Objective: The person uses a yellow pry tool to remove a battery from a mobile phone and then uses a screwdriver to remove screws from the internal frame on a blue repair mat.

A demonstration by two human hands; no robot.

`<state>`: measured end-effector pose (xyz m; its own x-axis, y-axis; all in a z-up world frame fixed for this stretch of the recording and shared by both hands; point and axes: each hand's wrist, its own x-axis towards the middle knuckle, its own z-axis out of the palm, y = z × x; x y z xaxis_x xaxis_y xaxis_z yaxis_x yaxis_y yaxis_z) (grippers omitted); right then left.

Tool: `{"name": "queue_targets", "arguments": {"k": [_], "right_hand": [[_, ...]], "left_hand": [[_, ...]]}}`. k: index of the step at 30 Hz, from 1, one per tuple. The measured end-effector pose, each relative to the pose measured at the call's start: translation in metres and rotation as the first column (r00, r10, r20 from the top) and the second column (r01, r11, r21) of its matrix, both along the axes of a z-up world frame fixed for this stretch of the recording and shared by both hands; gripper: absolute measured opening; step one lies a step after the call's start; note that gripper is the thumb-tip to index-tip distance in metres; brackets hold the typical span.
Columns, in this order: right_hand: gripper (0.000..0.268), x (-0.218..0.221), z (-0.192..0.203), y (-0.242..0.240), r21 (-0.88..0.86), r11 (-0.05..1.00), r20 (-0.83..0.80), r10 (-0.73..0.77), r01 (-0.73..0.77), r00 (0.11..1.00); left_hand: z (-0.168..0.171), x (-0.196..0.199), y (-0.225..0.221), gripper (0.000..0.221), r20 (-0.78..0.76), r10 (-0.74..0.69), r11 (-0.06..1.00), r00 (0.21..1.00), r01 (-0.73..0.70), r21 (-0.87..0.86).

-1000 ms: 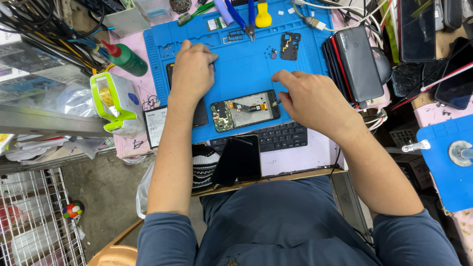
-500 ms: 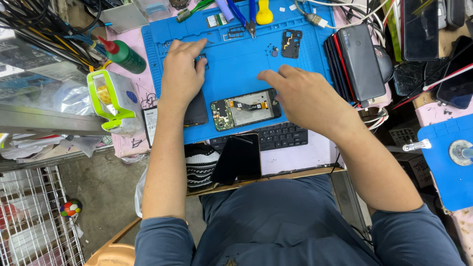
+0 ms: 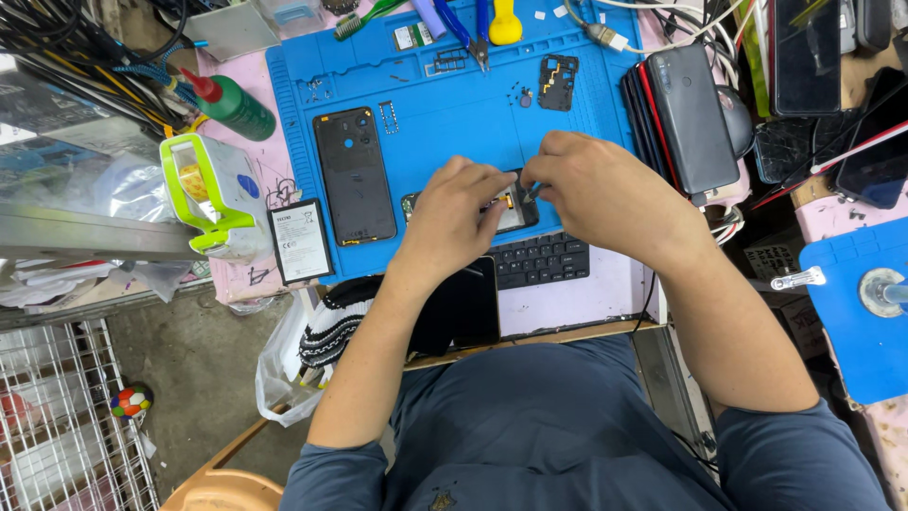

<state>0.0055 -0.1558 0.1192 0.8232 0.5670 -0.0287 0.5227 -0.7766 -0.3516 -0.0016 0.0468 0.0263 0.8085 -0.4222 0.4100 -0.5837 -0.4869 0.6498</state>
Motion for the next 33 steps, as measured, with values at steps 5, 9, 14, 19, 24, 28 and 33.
{"name": "queue_targets", "arguments": {"k": [5, 9, 14, 19, 24, 28, 33], "right_hand": [[0.015, 0.001, 0.003, -0.009, 0.171, 0.985, 0.014, 0.011, -0.013, 1.000], [0.018, 0.000, 0.003, -0.021, 0.303, 0.952, 0.068, 0.016, -0.035, 0.998], [0.019, -0.003, 0.007, -0.050, 0.337, 0.937, 0.044, -0.112, 0.091, 0.993], [0.019, -0.027, -0.018, -0.051, 0.359, 0.912, -0.051, -0.192, 0.197, 0.980], [0.014, -0.035, -0.026, -0.057, 0.271, 0.939, 0.045, -0.234, 0.213, 0.971], [0.015, -0.034, -0.024, -0.062, 0.270, 0.932, 0.064, -0.267, 0.241, 0.962], [0.016, -0.037, -0.027, -0.065, 0.299, 0.918, 0.064, -0.291, 0.260, 0.955]], "left_hand": [[-0.009, 0.003, -0.013, 0.029, -0.020, -0.014, 1.000, 1.000, 0.014, -0.001], [-0.017, 0.006, -0.024, 0.013, -0.039, 0.020, 0.999, 0.999, -0.019, 0.025], [-0.024, 0.006, -0.032, 0.006, 0.076, 0.025, 0.988, 0.997, -0.036, 0.152], [-0.029, -0.006, -0.039, 0.009, 0.161, 0.059, 0.967, 0.985, -0.097, 0.236], [-0.037, -0.012, -0.050, 0.011, 0.160, 0.134, 0.935, 0.978, -0.178, 0.307], [-0.037, -0.008, -0.054, 0.013, 0.142, 0.156, 0.934, 0.978, -0.192, 0.300], [-0.037, 0.014, -0.039, 0.013, 0.103, 0.257, 0.940, 0.961, -0.273, 0.206]]}}
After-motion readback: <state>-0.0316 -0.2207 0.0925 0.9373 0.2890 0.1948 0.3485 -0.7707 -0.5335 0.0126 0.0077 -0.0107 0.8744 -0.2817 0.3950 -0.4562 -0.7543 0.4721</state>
